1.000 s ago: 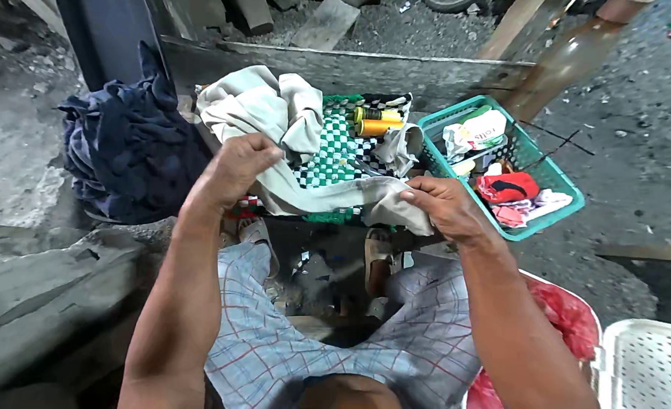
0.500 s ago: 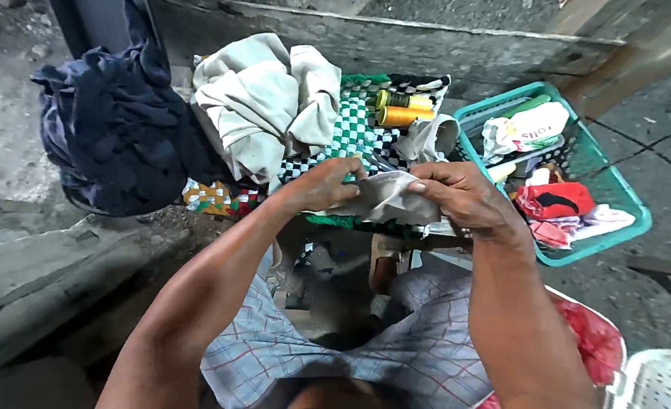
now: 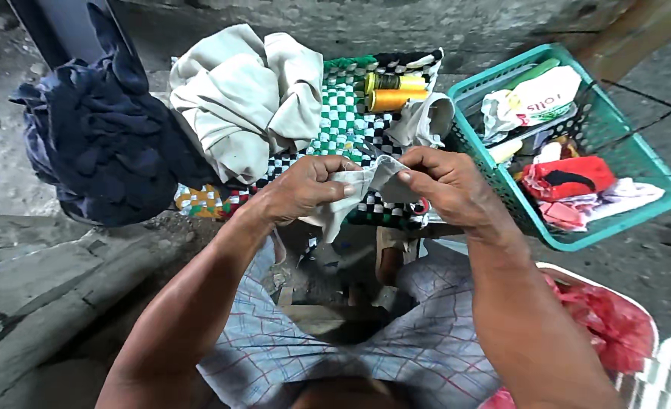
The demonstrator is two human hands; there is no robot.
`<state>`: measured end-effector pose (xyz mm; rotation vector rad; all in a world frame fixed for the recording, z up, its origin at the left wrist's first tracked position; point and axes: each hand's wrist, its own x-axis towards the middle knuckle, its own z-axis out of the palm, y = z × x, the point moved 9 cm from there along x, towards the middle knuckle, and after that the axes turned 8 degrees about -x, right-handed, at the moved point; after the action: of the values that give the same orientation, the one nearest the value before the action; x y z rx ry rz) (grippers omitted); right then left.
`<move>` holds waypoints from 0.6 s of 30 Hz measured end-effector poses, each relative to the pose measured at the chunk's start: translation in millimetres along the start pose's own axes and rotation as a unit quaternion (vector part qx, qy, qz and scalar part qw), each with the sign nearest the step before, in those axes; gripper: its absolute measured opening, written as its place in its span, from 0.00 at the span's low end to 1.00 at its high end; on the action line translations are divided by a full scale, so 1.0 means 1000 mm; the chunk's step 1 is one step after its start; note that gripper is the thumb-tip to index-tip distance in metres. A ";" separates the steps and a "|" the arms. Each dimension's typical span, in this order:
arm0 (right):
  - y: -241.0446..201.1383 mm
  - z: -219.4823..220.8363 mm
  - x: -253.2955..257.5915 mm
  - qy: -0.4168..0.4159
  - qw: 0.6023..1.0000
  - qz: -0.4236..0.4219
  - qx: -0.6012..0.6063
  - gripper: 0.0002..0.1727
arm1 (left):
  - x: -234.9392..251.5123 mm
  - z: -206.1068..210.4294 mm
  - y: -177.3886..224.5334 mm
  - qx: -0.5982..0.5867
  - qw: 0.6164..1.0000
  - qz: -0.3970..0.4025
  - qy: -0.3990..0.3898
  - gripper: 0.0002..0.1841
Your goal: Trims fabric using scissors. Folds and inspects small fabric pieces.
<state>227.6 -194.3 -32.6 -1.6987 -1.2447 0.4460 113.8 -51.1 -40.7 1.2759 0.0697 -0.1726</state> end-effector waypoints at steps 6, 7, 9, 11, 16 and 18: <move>0.000 0.003 -0.001 0.017 1.000 0.009 0.017 0.07 | -0.001 -0.012 0.002 0.026 0.996 0.030 0.080 0.07; 0.000 0.004 -0.001 0.016 1.000 0.011 0.022 0.07 | 0.000 -0.012 0.003 0.029 0.995 0.049 0.078 0.06; -0.001 0.007 -0.002 0.007 0.999 0.017 0.048 0.06 | 0.003 -0.009 0.005 0.016 0.995 0.085 0.045 0.07; -0.001 0.010 -0.002 0.000 0.998 0.020 0.065 0.06 | 0.004 -0.006 0.007 -0.036 0.994 0.099 0.015 0.08; -0.006 0.006 -0.002 0.043 0.998 -0.005 0.034 0.16 | 0.005 -0.002 0.004 -0.105 0.991 0.078 0.013 0.06; -0.015 0.003 0.000 0.069 0.997 -0.037 0.003 0.19 | 0.005 -0.004 0.003 -0.104 0.992 0.077 0.013 0.06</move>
<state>217.3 -192.1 -21.3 -1.6447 -1.1999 0.2829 119.7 -46.8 -39.9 1.0697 0.0107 -0.0163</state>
